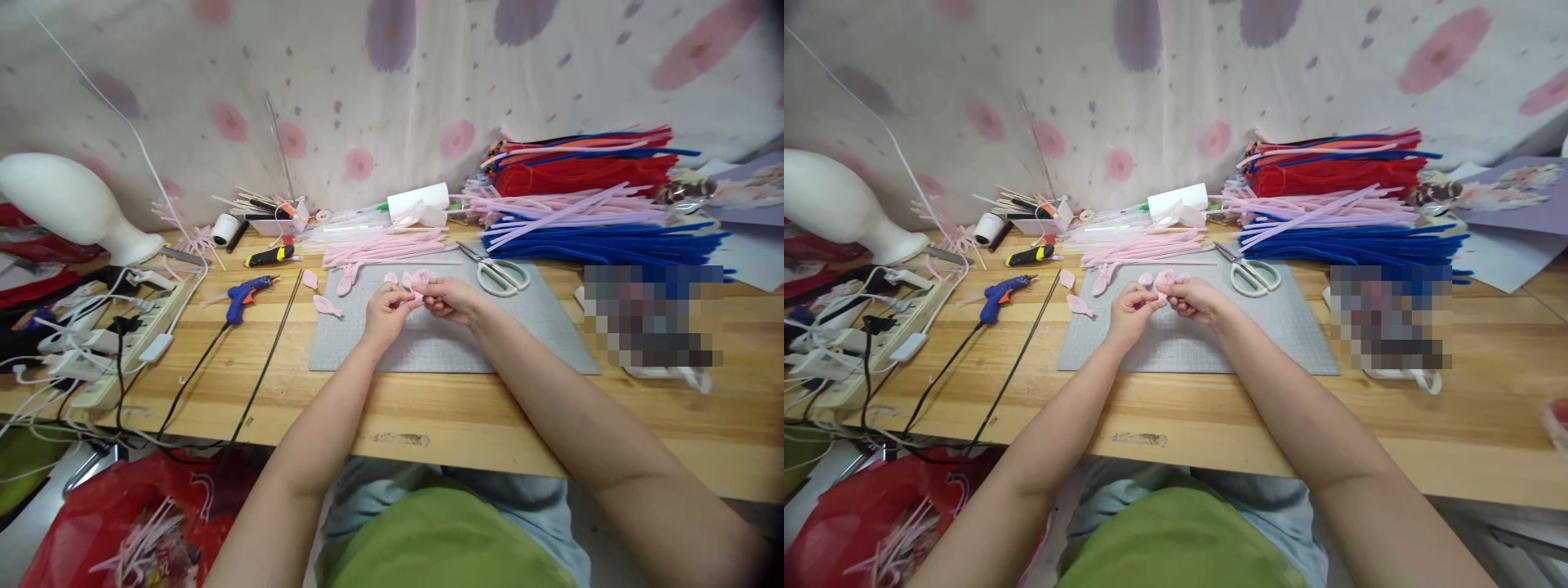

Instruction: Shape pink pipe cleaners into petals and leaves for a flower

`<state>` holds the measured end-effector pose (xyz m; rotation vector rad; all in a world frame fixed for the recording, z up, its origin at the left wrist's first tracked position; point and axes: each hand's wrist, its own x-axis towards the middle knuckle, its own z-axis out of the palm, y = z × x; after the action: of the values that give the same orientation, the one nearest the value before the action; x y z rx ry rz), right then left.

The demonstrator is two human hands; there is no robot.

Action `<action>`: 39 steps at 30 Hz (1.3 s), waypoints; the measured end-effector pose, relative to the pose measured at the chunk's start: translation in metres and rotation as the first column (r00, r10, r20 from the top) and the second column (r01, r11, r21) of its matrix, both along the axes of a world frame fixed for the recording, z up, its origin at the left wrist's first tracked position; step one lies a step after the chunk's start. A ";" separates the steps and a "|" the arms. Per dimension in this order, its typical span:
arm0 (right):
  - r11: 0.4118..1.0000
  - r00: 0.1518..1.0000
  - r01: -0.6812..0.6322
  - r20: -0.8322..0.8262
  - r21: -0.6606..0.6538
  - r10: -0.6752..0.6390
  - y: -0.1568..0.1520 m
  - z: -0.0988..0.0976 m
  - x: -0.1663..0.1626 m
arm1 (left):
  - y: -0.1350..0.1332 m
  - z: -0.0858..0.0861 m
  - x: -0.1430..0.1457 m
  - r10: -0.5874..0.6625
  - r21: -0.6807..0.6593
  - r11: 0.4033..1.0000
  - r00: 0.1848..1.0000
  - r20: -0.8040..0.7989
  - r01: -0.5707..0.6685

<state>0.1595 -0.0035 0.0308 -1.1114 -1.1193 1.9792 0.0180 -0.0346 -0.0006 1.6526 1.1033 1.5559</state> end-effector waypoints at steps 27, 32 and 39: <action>0.942 0.994 0.111 -0.056 0.318 -0.098 0.004 -0.004 0.006 | 0.000 -0.005 0.008 -0.105 -0.198 0.969 0.970 0.220 0.150; 0.967 0.992 0.038 -0.123 0.252 -0.007 0.006 -0.005 0.013 | 0.001 -0.010 0.010 -0.069 -0.313 0.935 0.952 0.298 0.166; 0.883 0.968 0.037 0.201 0.467 -0.147 0.004 -0.013 0.005 | 0.003 -0.003 0.006 -0.041 -0.439 0.891 0.982 0.186 0.120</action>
<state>0.1641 0.0003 0.0179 -1.1241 -1.5300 1.4217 0.0244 -0.0321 -0.0035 1.2117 1.1770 1.2443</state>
